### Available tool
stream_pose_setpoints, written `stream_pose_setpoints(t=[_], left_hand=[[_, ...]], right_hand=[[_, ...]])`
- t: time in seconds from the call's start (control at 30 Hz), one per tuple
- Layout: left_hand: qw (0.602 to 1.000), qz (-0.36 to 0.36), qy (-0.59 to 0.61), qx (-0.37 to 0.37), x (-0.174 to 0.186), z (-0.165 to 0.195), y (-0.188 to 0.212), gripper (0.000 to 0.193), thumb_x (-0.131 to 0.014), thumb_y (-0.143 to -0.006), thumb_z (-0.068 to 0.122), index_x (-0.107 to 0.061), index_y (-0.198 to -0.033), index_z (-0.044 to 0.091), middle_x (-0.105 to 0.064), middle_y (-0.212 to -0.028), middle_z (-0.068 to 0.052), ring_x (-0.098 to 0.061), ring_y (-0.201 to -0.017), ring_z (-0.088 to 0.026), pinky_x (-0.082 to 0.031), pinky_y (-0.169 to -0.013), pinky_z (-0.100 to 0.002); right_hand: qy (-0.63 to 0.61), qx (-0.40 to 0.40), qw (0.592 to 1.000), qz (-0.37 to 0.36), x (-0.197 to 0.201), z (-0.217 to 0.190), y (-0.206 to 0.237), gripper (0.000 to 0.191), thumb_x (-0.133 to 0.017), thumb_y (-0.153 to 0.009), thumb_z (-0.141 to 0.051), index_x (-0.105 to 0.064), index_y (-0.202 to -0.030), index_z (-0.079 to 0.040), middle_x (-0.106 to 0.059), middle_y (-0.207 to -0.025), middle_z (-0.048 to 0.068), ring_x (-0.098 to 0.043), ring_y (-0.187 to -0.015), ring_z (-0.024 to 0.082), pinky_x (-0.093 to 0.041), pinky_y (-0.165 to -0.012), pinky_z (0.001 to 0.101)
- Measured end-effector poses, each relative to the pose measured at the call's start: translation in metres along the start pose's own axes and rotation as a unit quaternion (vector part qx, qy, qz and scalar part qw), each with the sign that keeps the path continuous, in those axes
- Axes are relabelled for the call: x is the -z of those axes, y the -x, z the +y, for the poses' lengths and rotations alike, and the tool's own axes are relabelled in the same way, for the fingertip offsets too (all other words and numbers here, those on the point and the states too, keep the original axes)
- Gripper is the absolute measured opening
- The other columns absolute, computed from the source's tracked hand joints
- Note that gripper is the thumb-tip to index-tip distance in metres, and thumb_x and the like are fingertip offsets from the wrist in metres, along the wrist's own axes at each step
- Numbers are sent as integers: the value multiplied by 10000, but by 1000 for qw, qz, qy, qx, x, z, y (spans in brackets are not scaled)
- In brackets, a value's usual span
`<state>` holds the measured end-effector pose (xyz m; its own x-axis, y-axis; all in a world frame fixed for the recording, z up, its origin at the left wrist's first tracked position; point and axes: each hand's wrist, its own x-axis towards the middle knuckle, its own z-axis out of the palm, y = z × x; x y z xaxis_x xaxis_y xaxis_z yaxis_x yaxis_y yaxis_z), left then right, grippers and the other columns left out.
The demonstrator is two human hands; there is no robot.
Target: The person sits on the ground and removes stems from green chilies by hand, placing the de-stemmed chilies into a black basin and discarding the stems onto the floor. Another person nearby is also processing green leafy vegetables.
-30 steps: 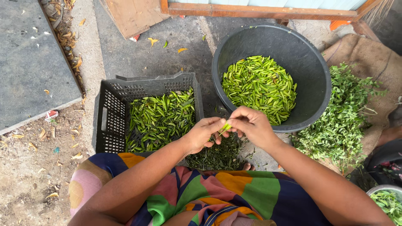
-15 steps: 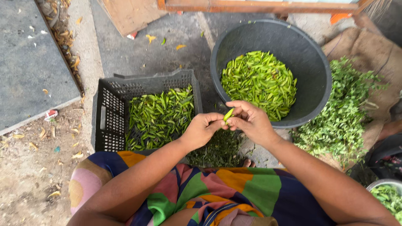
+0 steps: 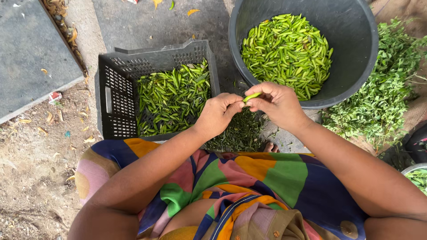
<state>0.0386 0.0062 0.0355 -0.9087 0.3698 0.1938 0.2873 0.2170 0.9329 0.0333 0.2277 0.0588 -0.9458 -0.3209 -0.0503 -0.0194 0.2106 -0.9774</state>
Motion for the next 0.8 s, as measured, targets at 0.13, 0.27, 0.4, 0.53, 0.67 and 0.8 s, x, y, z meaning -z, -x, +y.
stream_pose_setpoints(t=[0.13, 0.27, 0.4, 0.53, 0.67, 0.8], left_hand=[[996, 44, -24, -79, 2, -2, -4, 129, -731, -925, 118, -736, -1024, 37, -726, -907, -132, -704, -821, -249, -562, -746, -348], [998, 43, 35, 3, -6, -14, -4, 63, -715, -929, 88, -717, -954, 30, -724, -837, -106, -704, -730, -199, -555, -695, -319], [976, 23, 210, 51, -20, -34, -12, 73, -723, -964, 66, -720, -926, 4, -731, -853, -68, -666, -755, -126, -548, -711, -277], [873, -57, 421, 239, -15, -46, -17, 67, -693, -954, 117, -719, -956, 55, -713, -808, 6, -428, -534, -13, -274, -409, -198], [919, -87, 337, 187, -12, -42, -13, 90, -677, -987, 129, -737, -1009, 65, -673, -809, 21, -397, -518, -8, -280, -424, -198], [886, -88, 418, 179, -13, -34, -9, 119, -647, -1029, 154, -714, -1089, 76, -675, -899, -5, -399, -544, -9, -284, -440, -193]], right_hand=[[-30, -74, 997, -13, 5, -1, -6, 170, -726, -926, -33, -745, -1095, -30, -771, -932, 69, -741, -800, 94, -631, -736, 259], [149, 59, 986, 45, -6, -10, -2, 158, -779, -864, -62, -746, -1015, -28, -742, -856, 89, -718, -735, 170, -571, -653, 273], [463, 291, 836, 49, -22, -24, 12, 170, -797, -850, -46, -726, -1004, -28, -640, -838, 113, -668, -740, 275, -528, -649, 348], [469, 291, 832, 56, -19, -34, 12, 191, -781, -868, -50, -733, -1053, -70, -626, -901, 110, -683, -756, 279, -538, -659, 354], [188, 102, 975, 56, -4, -26, 7, 167, -742, -903, -63, -710, -1066, -42, -686, -932, 63, -761, -761, 150, -621, -657, 267], [-29, -15, 999, 30, 6, -7, -2, 166, -706, -914, -17, -725, -1080, -19, -739, -938, 79, -756, -801, 155, -650, -723, 292]])
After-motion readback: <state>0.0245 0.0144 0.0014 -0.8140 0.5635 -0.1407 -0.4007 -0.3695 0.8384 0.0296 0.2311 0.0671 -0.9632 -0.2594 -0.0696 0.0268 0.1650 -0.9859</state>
